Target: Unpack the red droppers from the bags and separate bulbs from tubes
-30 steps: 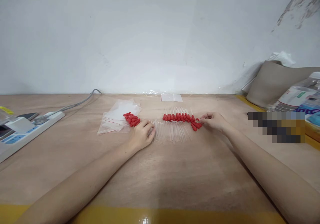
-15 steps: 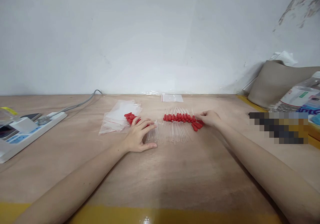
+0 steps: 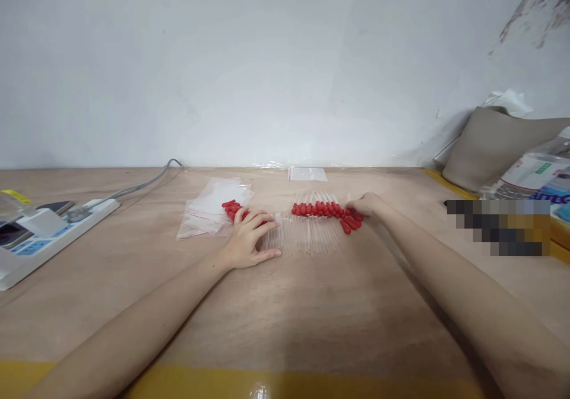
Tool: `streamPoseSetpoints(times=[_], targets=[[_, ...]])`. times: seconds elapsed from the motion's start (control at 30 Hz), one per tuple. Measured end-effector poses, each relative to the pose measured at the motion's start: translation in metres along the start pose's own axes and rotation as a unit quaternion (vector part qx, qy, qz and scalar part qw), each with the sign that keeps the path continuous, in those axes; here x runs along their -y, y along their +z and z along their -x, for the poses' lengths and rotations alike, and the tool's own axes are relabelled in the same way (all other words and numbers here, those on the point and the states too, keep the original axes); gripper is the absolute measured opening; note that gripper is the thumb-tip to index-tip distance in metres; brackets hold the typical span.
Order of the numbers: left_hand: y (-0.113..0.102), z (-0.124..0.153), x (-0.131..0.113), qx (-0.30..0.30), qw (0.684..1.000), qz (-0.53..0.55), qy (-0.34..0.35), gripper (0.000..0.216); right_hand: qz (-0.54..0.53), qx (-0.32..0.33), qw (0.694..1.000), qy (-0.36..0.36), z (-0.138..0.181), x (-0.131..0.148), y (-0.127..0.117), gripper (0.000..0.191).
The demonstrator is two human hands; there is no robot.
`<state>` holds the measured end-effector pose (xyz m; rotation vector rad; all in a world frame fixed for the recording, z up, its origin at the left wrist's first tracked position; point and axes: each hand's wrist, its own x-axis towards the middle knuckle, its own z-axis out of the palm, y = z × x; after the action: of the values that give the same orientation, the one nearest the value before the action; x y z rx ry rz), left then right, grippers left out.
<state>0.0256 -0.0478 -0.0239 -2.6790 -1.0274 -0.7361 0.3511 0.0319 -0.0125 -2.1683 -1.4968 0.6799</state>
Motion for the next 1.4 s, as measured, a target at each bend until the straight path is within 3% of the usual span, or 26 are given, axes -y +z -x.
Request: streamPoseSetpoints(times=[0.5, 0.63, 0.77, 0.87, 0.93, 1.03, 1.17, 1.4], targets=[[0.000, 0.001, 0.000, -0.010, 1.000, 0.002, -0.005, 0.044, -0.213, 0.058, 0.975, -0.005, 0.007, -0.005, -0.008, 0.019], [0.001, 0.000, -0.001, -0.038, 0.999, -0.007, -0.013, 0.038, -0.232, 0.026, 0.970, -0.066, 0.017, -0.004, -0.012, 0.023], [0.005, -0.006, -0.005, -0.110, 0.992, -0.034, -0.043, 0.030, -0.246, -0.001, 0.954, -0.170, 0.049, 0.005, -0.007, 0.013], [0.007, -0.013, -0.012, -0.183, 0.979, -0.073, -0.048, 0.031, -0.170, -0.046, 0.919, -0.352, 0.082, 0.011, 0.010, 0.015], [0.008, -0.017, -0.020, -0.212, 0.972, -0.101, -0.022, 0.033, -0.120, -0.042, 0.896, -0.425, 0.099, 0.013, 0.025, 0.013], [0.009, -0.021, -0.032, -0.205, 0.969, -0.128, 0.044, 0.029, -0.067, -0.075, 0.856, -0.506, 0.114, 0.013, 0.047, 0.011], [0.014, -0.022, -0.039, -0.189, 0.968, -0.134, 0.095, 0.011, -0.018, -0.088, 0.839, -0.536, 0.118, 0.014, 0.061, 0.011], [0.018, -0.018, -0.036, -0.143, 0.981, -0.110, 0.074, 0.014, 0.063, -0.094, 0.840, -0.530, 0.123, 0.020, 0.057, 0.022]])
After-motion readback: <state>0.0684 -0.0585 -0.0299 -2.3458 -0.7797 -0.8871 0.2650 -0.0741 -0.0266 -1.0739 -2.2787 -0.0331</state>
